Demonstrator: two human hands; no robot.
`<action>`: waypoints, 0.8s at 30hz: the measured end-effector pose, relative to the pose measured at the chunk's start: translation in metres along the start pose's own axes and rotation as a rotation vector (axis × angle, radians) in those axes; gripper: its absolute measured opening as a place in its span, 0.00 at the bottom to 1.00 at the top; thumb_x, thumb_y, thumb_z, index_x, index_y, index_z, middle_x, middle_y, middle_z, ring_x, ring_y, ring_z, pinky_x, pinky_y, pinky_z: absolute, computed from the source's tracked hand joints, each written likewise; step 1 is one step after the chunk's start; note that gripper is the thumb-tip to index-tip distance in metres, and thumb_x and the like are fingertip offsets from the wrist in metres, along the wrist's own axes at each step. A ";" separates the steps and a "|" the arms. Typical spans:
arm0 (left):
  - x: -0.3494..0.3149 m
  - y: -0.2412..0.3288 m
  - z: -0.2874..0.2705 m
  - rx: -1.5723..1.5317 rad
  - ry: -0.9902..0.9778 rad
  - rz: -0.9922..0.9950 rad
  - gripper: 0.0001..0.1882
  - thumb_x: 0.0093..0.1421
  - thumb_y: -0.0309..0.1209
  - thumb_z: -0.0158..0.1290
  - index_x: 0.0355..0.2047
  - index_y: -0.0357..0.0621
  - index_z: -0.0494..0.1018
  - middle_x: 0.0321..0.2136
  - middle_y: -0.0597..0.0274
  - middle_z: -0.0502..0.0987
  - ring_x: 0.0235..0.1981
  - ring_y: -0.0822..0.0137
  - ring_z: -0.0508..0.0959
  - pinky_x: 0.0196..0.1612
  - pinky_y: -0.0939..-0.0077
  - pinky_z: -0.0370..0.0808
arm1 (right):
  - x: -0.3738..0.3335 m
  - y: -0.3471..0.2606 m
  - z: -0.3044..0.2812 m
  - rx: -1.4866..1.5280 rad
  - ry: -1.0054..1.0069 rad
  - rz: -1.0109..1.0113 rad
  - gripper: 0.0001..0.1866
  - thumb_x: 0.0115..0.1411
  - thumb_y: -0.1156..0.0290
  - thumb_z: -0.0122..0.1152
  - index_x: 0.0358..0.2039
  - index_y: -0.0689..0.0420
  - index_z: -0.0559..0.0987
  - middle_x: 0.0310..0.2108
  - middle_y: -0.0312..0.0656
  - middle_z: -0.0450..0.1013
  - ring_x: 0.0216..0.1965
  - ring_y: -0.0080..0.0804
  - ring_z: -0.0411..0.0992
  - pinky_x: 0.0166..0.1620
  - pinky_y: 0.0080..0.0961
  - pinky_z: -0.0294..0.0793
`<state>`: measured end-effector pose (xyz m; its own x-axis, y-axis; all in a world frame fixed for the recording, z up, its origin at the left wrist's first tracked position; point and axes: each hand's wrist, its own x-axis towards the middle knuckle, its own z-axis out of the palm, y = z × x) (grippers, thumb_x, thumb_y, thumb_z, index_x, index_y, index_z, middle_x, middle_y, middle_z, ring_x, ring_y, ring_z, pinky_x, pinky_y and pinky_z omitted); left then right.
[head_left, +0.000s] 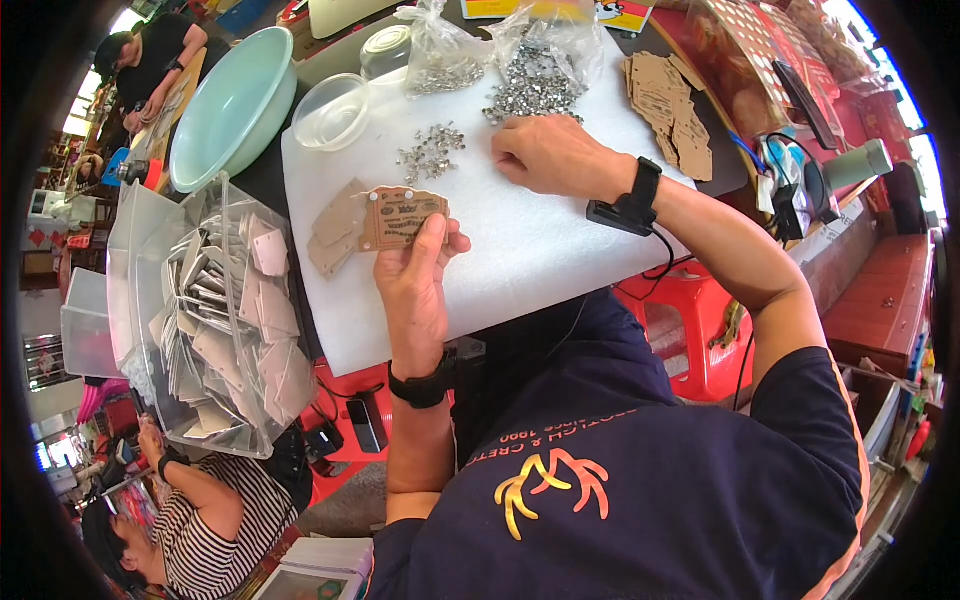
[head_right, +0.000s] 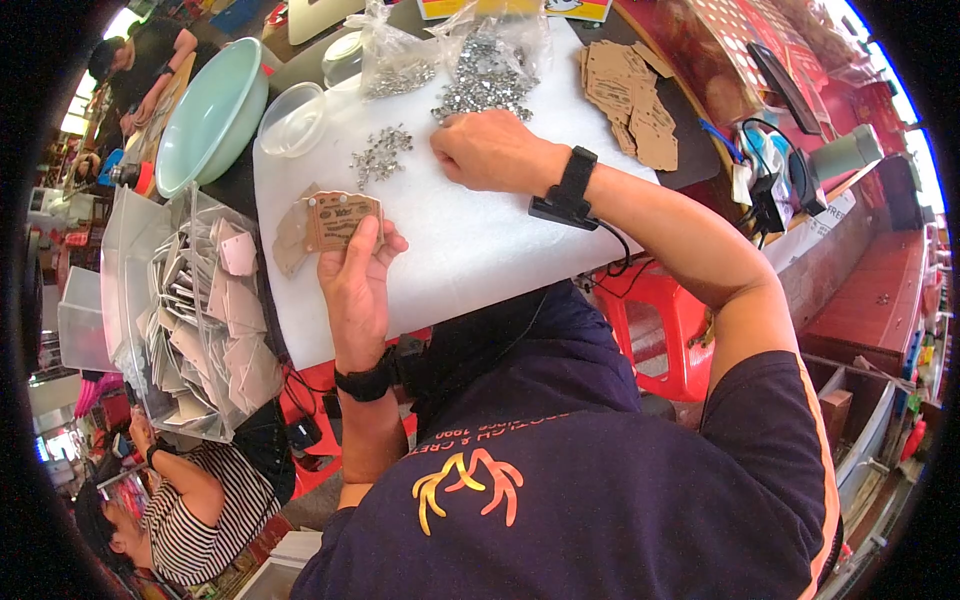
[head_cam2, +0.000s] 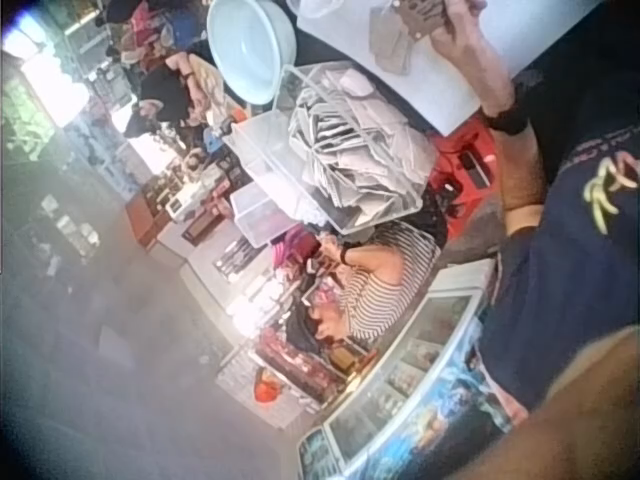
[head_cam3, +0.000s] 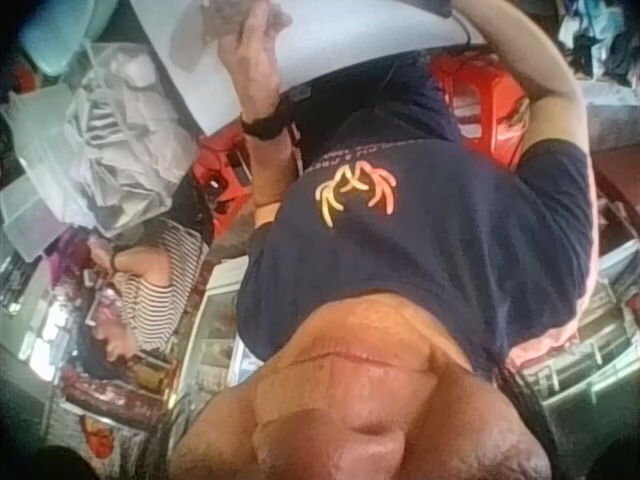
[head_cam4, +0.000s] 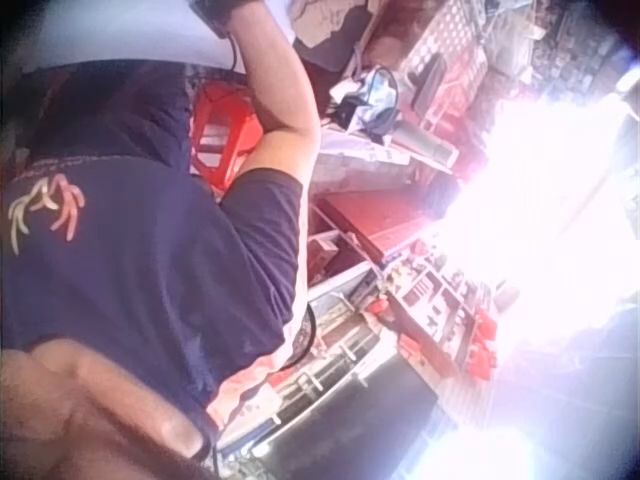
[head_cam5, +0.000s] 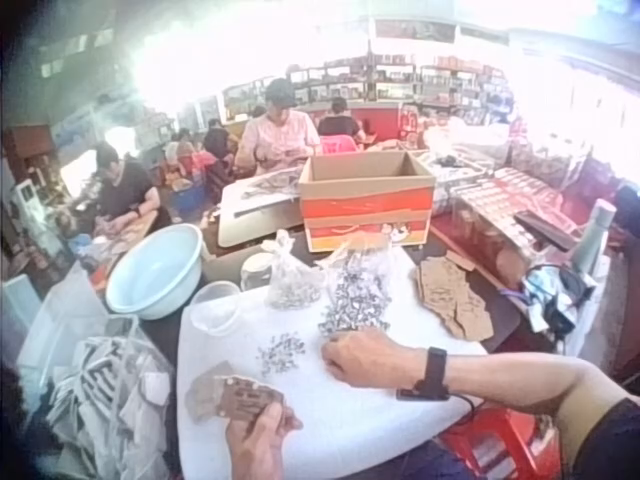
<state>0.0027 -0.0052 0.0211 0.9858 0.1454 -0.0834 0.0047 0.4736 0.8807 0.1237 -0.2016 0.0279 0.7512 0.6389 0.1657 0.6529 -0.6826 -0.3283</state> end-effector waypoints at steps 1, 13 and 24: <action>0.000 0.000 0.000 0.003 -0.004 -0.005 0.07 0.64 0.27 0.52 0.42 0.40 0.73 0.34 0.63 0.76 0.34 0.70 0.75 0.38 0.72 0.74 | 0.000 0.001 0.000 0.048 0.010 -0.011 0.05 0.54 0.70 0.58 0.29 0.58 0.77 0.28 0.43 0.74 0.29 0.45 0.74 0.33 0.38 0.72; 0.006 0.007 0.022 -0.062 -0.090 -0.021 0.09 0.65 0.31 0.52 0.41 0.40 0.73 0.32 0.62 0.76 0.31 0.70 0.76 0.38 0.72 0.76 | -0.014 -0.041 -0.032 1.027 -0.190 0.288 0.10 0.63 0.66 0.58 0.35 0.61 0.79 0.22 0.30 0.71 0.24 0.15 0.67 0.28 0.17 0.68; 0.006 0.005 0.031 -0.040 -0.249 0.008 0.14 0.71 0.37 0.43 0.45 0.40 0.70 0.33 0.62 0.75 0.33 0.70 0.75 0.39 0.71 0.75 | -0.025 -0.049 -0.040 1.112 -0.137 0.334 0.11 0.63 0.65 0.57 0.36 0.61 0.78 0.23 0.30 0.71 0.25 0.14 0.67 0.31 0.14 0.67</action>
<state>0.0134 -0.0285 0.0395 0.9967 -0.0669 0.0459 -0.0055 0.5082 0.8612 0.0772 -0.1981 0.0766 0.8086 0.5656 -0.1620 -0.0700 -0.1809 -0.9810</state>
